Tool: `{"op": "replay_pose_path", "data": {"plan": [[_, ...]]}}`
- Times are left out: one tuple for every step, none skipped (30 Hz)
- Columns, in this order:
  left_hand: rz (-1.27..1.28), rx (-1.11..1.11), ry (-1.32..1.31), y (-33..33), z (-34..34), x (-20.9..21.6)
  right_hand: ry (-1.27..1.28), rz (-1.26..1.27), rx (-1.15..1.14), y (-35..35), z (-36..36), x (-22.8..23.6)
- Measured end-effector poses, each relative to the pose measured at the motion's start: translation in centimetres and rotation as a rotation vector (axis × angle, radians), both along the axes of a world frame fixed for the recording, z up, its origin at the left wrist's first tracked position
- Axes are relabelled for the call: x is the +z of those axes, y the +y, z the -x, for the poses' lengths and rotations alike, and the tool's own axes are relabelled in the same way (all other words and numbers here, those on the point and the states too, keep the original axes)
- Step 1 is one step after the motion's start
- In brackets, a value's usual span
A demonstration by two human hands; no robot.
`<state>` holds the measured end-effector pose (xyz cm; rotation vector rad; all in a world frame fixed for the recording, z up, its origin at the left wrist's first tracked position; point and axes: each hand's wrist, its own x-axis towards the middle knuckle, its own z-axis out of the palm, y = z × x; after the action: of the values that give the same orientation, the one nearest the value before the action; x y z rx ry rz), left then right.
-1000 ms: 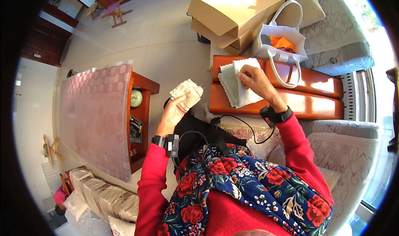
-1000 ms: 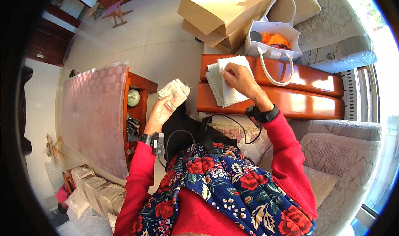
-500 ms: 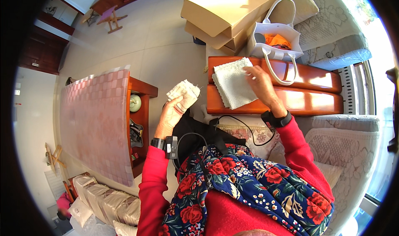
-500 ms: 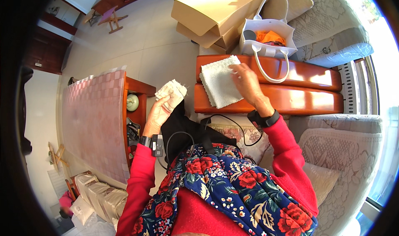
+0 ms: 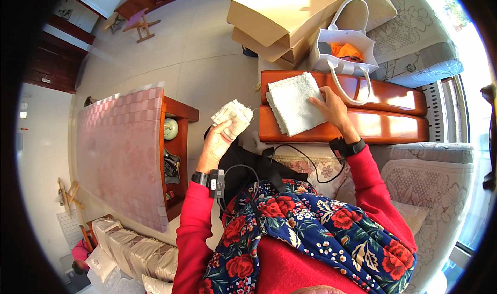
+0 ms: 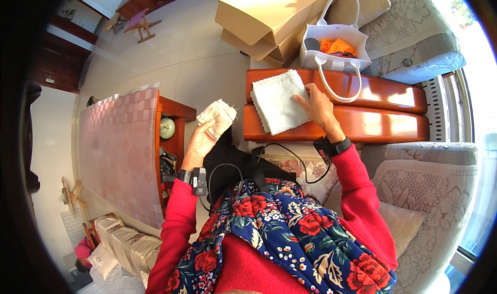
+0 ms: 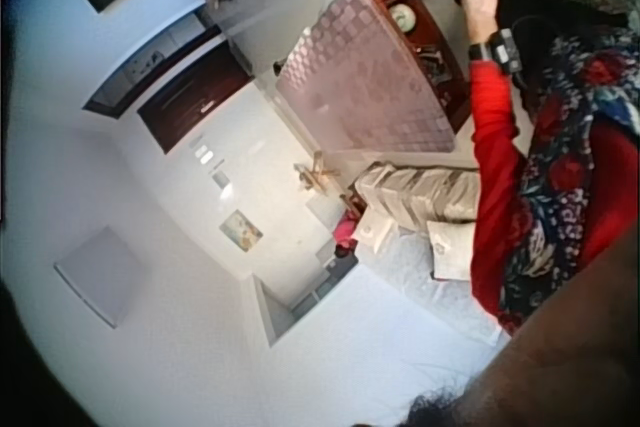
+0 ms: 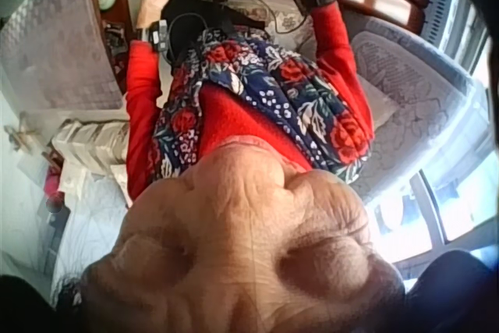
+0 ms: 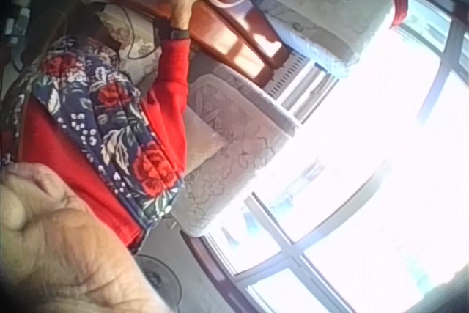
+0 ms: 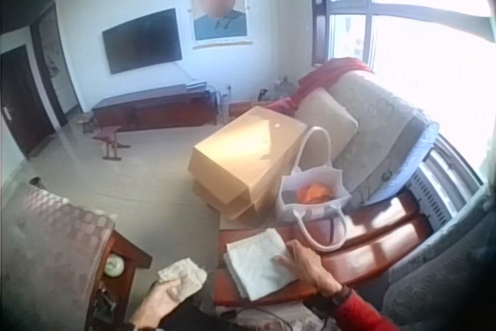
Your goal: The person wipes a wooden surface with a white cloth, repeatedly folding and refolding the cloth while cleaning. The person also adjusts the head-mounted camera strap multiple times during the task.
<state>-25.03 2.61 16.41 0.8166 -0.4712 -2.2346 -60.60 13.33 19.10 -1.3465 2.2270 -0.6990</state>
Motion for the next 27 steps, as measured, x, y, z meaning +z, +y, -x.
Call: {"op": "replay_pose_path", "data": {"plan": [[0.001,-0.001,0.005,0.0,0.0,-0.1,-0.015,-0.016,0.006,-0.1,0.3,-0.1],[-0.001,-0.001,0.007,0.1,0.0,-0.2,-0.026,-0.033,0.012,-0.2,0.5,-0.1],[-0.003,0.001,0.007,0.1,-0.2,-0.2,-0.05,-0.062,0.025,-0.4,0.7,-0.1],[0.014,-0.006,0.037,0.2,-0.3,-0.3,-0.074,-0.089,0.042,-0.5,0.9,0.1],[0.008,0.001,0.025,0.1,-0.4,-0.4,-0.099,-0.116,0.064,-0.6,0.8,0.5],[-0.006,0.008,0.006,0.2,-0.5,-0.4,-0.208,-0.037,0.059,-0.7,0.6,1.0],[-0.013,0.012,0.002,0.2,-0.5,-0.5,-0.317,0.042,0.056,-0.5,0.4,1.7],[-0.031,0.023,-0.022,0.1,-0.6,-0.5,-0.424,0.095,0.032,-0.4,0.2,2.6],[-0.016,0.02,-0.003,0.2,-0.6,-0.4,-0.395,0.15,0.06,-0.3,0.2,3.8],[-0.012,0.021,-0.005,0.3,-0.5,-0.4,-0.37,0.164,0.02,-0.2,0.0,5.1],[0.01,0.01,0.015,0.2,-0.4,-0.3,-0.321,0.308,0.066,-0.3,-0.1,6.6],[-0.003,0.016,-0.012,0.1,-0.4,-0.1,-0.266,0.4,0.057,-0.3,-0.3,8.0],[-0.004,0.013,-0.017,0.1,-0.3,0.1,-0.17,0.522,0.115,-0.2,-0.4,9.4],[-0.004,0.012,-0.02,0.1,-0.3,0.2,-0.074,0.615,0.145,-0.2,-0.5,10.6],[0.01,0.002,-0.022,0.1,-0.2,0.3,0.122,0.643,0.165,0.1,-0.6,11.6],[0.0,0.007,-0.037,0.1,-0.2,0.4,0.175,0.626,0.161,-0.1,-1.1,11.9],[-0.011,0.01,-0.049,0.2,-0.1,0.4,0.242,0.635,0.185,-0.2,-1.4,11.9],[-0.016,0.013,-0.049,0.2,-0.1,0.4,0.312,0.634,0.22,-0.3,-1.7,11.4],[-0.027,0.026,-0.058,0.2,-0.2,0.3,0.372,0.634,0.285,-0.8,-2.4,10.4],[-0.03,0.037,-0.054,0.2,-0.1,0.1,0.331,0.593,0.407,-1.2,-2.9,9.0],[-0.028,0.05,-0.045,0.2,-0.1,-0.1,0.271,0.503,0.461,-1.7,-4.0,7.0],[-0.034,0.044,-0.015,0.3,-0.2,-0.2,0.2,0.306,0.496,-2.2,-5.0,5.1],[-0.033,0.042,0.018,0.2,-0.3,-0.4,0.309,0.361,0.556,-2.4,-6.1,3.3],[-0.029,0.039,0.05,0.2,-0.6,-0.5,0.404,0.284,0.592,-2.3,-6.8,1.9],[-0.028,0.048,0.047,0.0,-0.8,-0.5,0.352,0.241,0.586,-2.3,-7.0,0.9],[-0.03,0.057,0.042,0.0,-1.2,-0.6,0.29,0.339,0.596,-2.6,-7.0,0.2],[-0.023,0.058,0.05,0.1,-1.6,-0.6,0.223,0.356,0.597,-2.6,-7.2,-0.3]]}}
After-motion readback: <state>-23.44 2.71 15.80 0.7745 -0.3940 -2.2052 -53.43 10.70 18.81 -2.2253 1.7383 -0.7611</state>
